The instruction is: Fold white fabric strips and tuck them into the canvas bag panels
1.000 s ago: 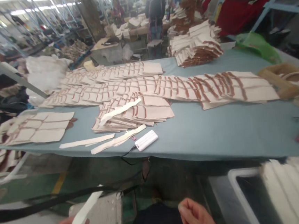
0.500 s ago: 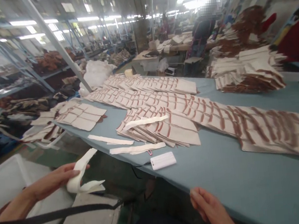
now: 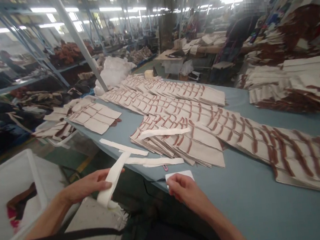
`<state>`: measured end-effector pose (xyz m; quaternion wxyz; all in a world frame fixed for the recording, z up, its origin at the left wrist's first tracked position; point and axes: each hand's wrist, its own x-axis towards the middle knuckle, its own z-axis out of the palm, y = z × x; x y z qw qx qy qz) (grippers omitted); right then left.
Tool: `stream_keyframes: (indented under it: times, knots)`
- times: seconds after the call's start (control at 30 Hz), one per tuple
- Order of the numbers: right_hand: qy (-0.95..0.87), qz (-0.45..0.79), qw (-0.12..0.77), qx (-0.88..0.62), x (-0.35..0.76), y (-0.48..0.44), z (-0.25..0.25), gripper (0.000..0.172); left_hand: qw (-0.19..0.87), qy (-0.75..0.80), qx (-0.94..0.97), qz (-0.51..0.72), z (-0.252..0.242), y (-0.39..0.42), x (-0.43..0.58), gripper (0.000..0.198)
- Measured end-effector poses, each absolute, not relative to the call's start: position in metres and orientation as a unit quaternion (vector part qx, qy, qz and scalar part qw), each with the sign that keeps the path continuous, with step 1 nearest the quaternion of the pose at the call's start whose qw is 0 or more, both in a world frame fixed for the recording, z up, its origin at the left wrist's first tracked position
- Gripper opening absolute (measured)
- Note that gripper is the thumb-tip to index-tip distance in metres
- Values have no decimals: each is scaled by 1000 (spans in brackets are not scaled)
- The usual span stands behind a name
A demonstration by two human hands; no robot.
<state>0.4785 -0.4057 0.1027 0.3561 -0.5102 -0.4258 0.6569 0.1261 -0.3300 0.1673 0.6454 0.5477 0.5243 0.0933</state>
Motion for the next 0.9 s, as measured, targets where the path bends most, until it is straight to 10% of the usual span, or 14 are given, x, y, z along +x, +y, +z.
stream_keyframes:
  times: [0.3,0.9]
  knots:
    - [-301,774,398,-391,404,-368,107,69,795,352,489,70,162,-326,167,69]
    - [-277,672,444,-524,366,-339,87,16,756,340,559,1,124,-285,184,53]
